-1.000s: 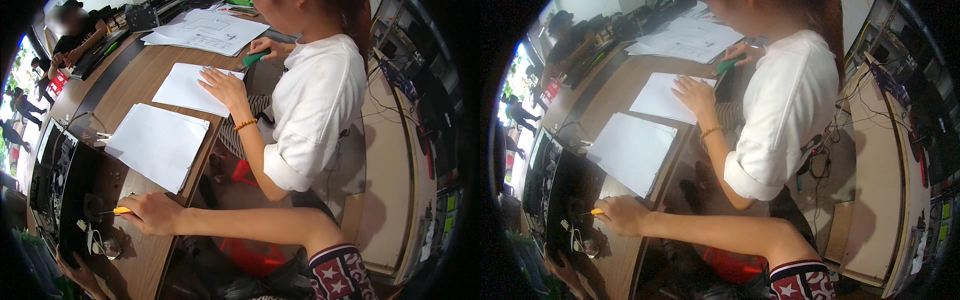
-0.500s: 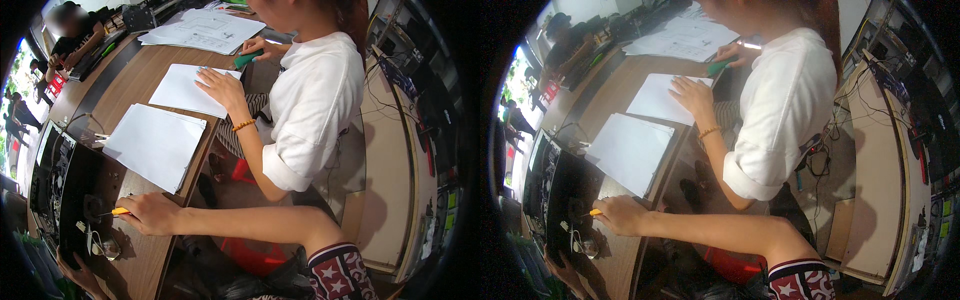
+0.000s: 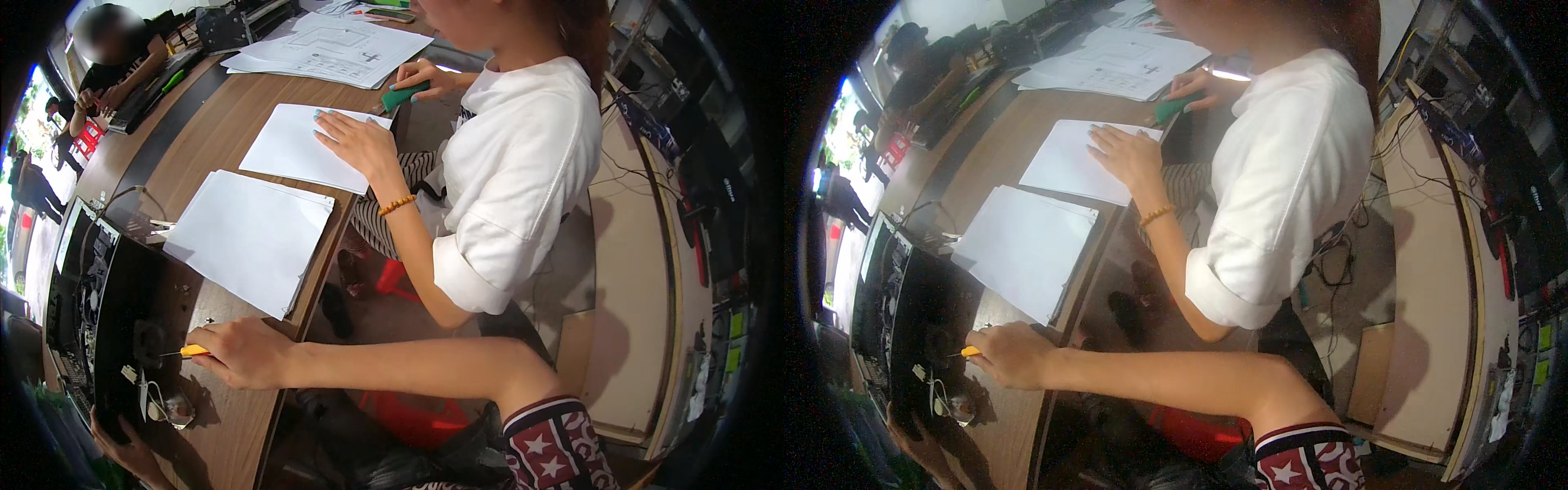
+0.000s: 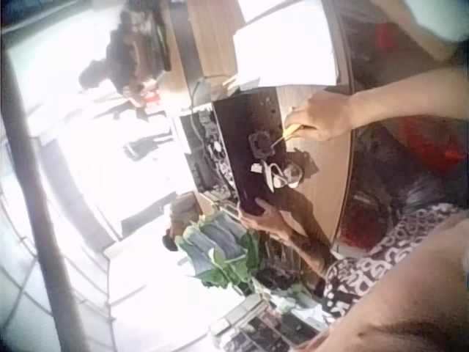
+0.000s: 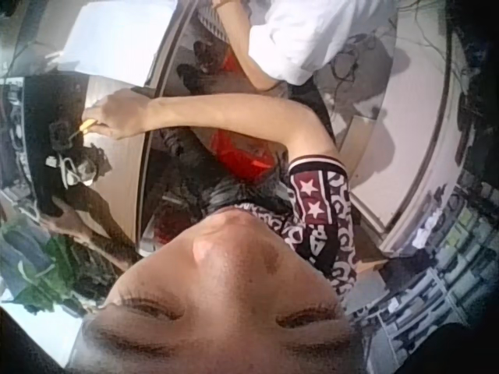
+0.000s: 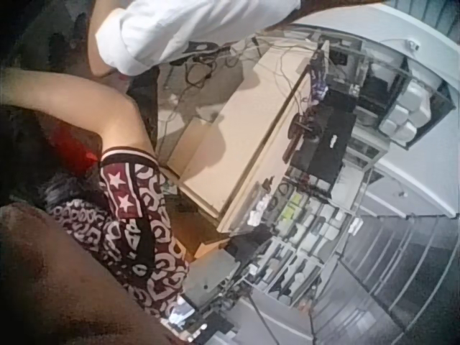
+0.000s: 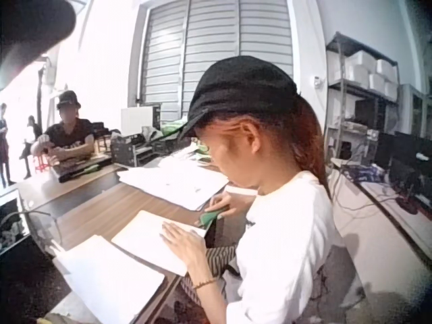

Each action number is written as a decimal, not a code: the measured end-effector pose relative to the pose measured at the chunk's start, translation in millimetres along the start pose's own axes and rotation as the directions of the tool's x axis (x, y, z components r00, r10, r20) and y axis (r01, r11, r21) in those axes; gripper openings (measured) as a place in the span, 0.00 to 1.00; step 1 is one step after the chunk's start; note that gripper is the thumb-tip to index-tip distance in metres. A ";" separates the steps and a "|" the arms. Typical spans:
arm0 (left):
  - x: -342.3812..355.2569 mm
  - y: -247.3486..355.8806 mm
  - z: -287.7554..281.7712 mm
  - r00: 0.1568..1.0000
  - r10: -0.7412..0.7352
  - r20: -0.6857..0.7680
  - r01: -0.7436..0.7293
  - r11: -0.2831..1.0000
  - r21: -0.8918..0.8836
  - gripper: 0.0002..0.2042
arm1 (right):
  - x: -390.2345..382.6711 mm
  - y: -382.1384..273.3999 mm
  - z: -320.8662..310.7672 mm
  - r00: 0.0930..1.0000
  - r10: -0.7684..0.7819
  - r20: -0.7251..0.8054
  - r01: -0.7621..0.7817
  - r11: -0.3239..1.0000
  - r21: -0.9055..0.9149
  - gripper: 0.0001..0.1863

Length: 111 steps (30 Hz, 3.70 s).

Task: The person disassembles a computer component using a screwdriver on a table, holding the part and prying its casing open.

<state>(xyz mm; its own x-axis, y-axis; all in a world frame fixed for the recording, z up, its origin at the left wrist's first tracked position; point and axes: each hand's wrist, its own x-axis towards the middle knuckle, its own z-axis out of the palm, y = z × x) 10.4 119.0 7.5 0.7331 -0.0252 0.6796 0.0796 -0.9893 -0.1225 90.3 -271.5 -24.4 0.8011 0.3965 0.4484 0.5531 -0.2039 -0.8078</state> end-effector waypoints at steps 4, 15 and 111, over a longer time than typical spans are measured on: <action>0.8 2.7 -3.2 0.999 -0.029 0.025 0.030 0.999 -0.016 0.22 | 0.7 0.3 0.3 1.000 0.008 0.018 -0.008 1.000 0.006 0.11; 0.5 -1.1 -3.7 1.000 0.005 0.018 -0.005 1.000 -0.020 0.22 | 0.1 -0.3 1.5 1.000 0.014 0.008 -0.014 1.000 0.019 0.11; 6.0 15.7 -9.4 1.000 -0.019 -0.022 0.018 0.999 -0.036 0.22 | 2.6 -1.8 0.1 1.000 0.004 0.003 -0.004 0.999 -0.042 0.11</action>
<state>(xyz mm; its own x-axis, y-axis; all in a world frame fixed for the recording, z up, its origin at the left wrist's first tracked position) 9.7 102.0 16.5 0.7163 -0.0098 0.6977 0.0687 -0.9940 -0.0845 91.4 -270.0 -21.8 0.8027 0.3986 0.4436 0.5588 -0.2429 -0.7930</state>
